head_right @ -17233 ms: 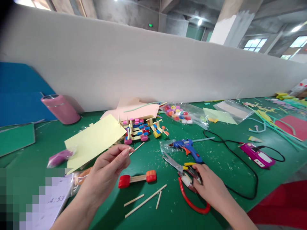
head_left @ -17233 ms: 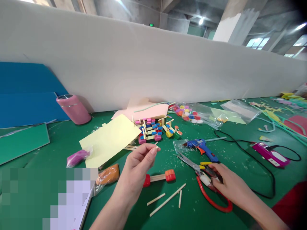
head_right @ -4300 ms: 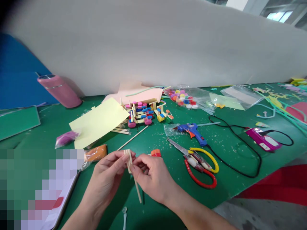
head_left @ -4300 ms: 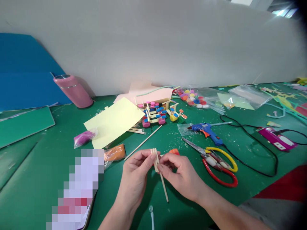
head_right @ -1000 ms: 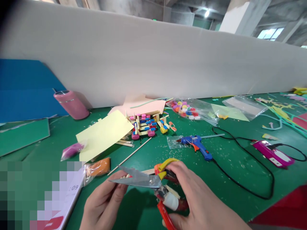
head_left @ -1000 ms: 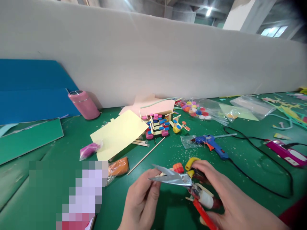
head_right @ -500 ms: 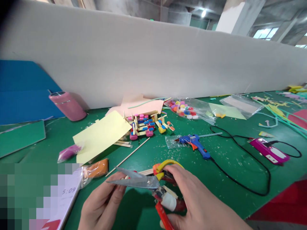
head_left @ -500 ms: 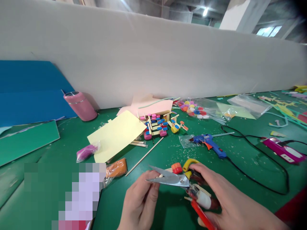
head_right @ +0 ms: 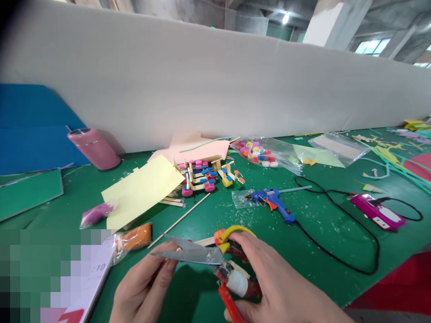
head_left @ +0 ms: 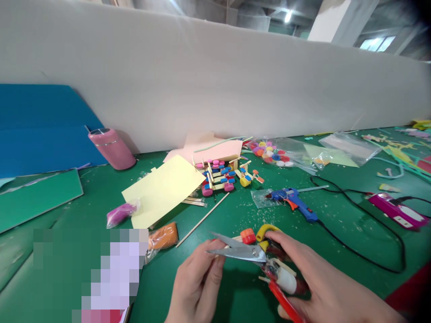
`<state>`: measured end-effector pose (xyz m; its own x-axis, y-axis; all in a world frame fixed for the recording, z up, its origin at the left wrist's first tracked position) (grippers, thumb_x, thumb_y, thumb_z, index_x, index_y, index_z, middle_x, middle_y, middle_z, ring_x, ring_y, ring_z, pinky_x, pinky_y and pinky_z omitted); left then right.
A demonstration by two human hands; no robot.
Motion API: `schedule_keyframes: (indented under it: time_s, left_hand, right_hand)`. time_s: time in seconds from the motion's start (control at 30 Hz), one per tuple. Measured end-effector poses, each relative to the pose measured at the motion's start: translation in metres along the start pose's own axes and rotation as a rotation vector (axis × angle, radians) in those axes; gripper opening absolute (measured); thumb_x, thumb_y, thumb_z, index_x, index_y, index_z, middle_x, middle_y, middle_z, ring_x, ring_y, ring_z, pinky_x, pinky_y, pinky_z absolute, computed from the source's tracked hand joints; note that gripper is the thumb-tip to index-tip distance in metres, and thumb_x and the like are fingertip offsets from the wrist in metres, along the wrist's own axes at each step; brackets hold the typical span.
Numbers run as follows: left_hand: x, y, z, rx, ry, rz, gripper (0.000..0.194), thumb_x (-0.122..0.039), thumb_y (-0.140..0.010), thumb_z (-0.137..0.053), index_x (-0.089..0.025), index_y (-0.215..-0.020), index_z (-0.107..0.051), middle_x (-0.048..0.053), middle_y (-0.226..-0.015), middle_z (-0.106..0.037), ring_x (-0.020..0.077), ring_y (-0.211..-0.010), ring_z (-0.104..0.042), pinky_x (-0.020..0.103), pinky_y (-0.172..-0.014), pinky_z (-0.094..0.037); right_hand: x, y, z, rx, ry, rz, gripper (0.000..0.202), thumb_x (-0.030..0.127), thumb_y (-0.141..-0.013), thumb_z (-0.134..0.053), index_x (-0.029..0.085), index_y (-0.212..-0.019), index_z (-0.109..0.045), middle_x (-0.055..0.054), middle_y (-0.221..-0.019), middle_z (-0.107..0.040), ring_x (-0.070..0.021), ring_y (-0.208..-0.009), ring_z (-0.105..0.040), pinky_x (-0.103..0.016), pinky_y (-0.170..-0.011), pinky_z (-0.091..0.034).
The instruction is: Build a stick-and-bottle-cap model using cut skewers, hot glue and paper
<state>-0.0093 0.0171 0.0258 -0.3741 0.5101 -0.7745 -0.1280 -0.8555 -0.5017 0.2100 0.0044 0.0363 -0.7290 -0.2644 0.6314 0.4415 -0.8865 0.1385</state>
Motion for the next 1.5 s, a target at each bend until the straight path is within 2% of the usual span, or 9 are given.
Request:
schedule_keyframes:
  time_s: [0.1, 0.23, 0.4, 0.53, 0.7, 1.0, 1.2, 1.33, 1.5]
  left_hand:
    - [0.000, -0.001, 0.000, -0.013, -0.001, 0.006, 0.021, -0.008, -0.077, -0.052, -0.020, -0.091, -0.061, 0.002, -0.074, -0.064, 0.0123, -0.058, -0.058, 0.017, -0.053, -0.046]
    - [-0.003, -0.003, 0.000, 0.029, 0.009, -0.039, 0.025, -0.005, -0.077, -0.050, -0.022, -0.093, -0.059, 0.002, -0.077, -0.065, 0.0124, -0.060, -0.059, 0.017, -0.056, -0.046]
    - [-0.004, -0.002, 0.000, 0.098, -0.030, -0.100, 0.025, -0.005, -0.079, -0.047, -0.023, -0.094, -0.055, 0.001, -0.074, -0.063, 0.0135, -0.065, -0.060, 0.018, -0.059, -0.047]
    - [-0.003, -0.002, 0.000, 0.129, -0.077, -0.114, 0.023, -0.005, -0.079, -0.046, -0.022, -0.093, -0.053, 0.000, -0.069, -0.058, 0.0130, -0.064, -0.059, 0.017, -0.060, -0.046]
    - [-0.005, -0.004, 0.001, 0.112, -0.072, -0.113, 0.023, -0.006, -0.079, -0.047, -0.023, -0.093, -0.055, 0.000, -0.068, -0.058, 0.0145, -0.064, -0.059, 0.018, -0.058, -0.046]
    - [-0.007, -0.004, 0.000, 0.125, -0.075, -0.090, 0.017, -0.007, -0.078, -0.047, -0.021, -0.076, -0.057, 0.000, -0.060, -0.056, 0.0119, -0.050, -0.050, 0.018, -0.049, -0.043]
    - [-0.008, -0.003, 0.000, 0.096, -0.019, -0.062, 0.026, -0.007, -0.079, -0.050, -0.022, -0.098, -0.059, 0.003, -0.080, -0.067, 0.0152, -0.073, -0.063, 0.019, -0.066, -0.047]
    - [-0.008, -0.005, 0.001, 0.096, 0.073, 0.025, 0.021, -0.008, -0.080, -0.048, -0.023, -0.091, -0.060, 0.001, -0.078, -0.066, 0.0115, -0.064, -0.060, 0.016, -0.059, -0.046]
    - [-0.009, -0.006, 0.000, 0.124, 0.106, 0.007, 0.022, -0.006, -0.080, -0.047, -0.023, -0.089, -0.058, -0.002, -0.073, -0.062, 0.0097, -0.060, -0.055, 0.015, -0.057, -0.043]
  right_hand:
    - [0.000, 0.000, 0.000, -0.013, 0.013, -0.006, 0.075, 0.035, -0.071, -0.062, 0.016, -0.134, -0.027, -0.016, -0.135, -0.040, -0.0295, -0.121, -0.042, -0.040, -0.097, -0.041]
    - [0.002, -0.002, 0.002, -0.023, 0.041, -0.018, 0.071, 0.035, -0.068, -0.063, 0.016, -0.130, -0.033, -0.016, -0.130, -0.046, -0.0298, -0.116, -0.047, -0.037, -0.092, -0.044]
    - [0.007, -0.006, 0.004, -0.026, 0.059, -0.020, 0.050, 0.036, -0.066, -0.065, 0.022, -0.111, -0.045, -0.008, -0.106, -0.060, -0.0244, -0.091, -0.058, -0.031, -0.073, -0.048]
    - [0.010, -0.010, 0.004, 0.000, 0.064, -0.011, 0.032, 0.037, -0.068, -0.062, 0.023, -0.092, -0.046, -0.001, -0.082, -0.061, -0.0178, -0.067, -0.054, -0.027, -0.057, -0.041]
    - [0.011, -0.013, 0.001, 0.006, 0.071, 0.005, 0.026, 0.036, -0.069, -0.061, 0.024, -0.081, -0.040, 0.003, -0.072, -0.057, -0.0141, -0.055, -0.046, -0.024, -0.048, -0.030]
    - [0.010, -0.019, -0.005, -0.001, 0.067, 0.014, 0.017, 0.031, -0.075, -0.054, 0.023, -0.079, -0.039, 0.003, -0.067, -0.055, -0.0129, -0.051, -0.043, -0.024, -0.047, -0.028]
    - [0.017, -0.018, 0.005, 0.036, -0.066, -0.031, 0.024, 0.034, -0.074, -0.058, 0.023, -0.083, -0.038, 0.003, -0.070, -0.054, -0.0122, -0.054, -0.046, -0.023, -0.049, -0.034]
    - [0.014, -0.013, 0.004, 0.012, 0.007, -0.039, 0.030, 0.034, -0.069, -0.062, 0.023, -0.083, -0.039, 0.002, -0.074, -0.053, -0.0137, -0.058, -0.045, -0.024, -0.051, -0.034]
    - [0.009, -0.011, 0.000, -0.030, 0.067, -0.012, 0.034, 0.033, -0.066, -0.064, 0.023, -0.087, -0.039, 0.000, -0.081, -0.052, -0.0157, -0.063, -0.043, -0.026, -0.055, -0.033]
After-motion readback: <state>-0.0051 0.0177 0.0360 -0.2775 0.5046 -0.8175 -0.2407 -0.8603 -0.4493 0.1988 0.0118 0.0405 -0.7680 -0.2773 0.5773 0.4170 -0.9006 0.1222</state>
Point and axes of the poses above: each hand's wrist, its own y-axis away from the middle knuckle, its own z-axis out of the back of the hand, x = y × z, the point moved 2 cm from there along -y, towards the middle knuckle
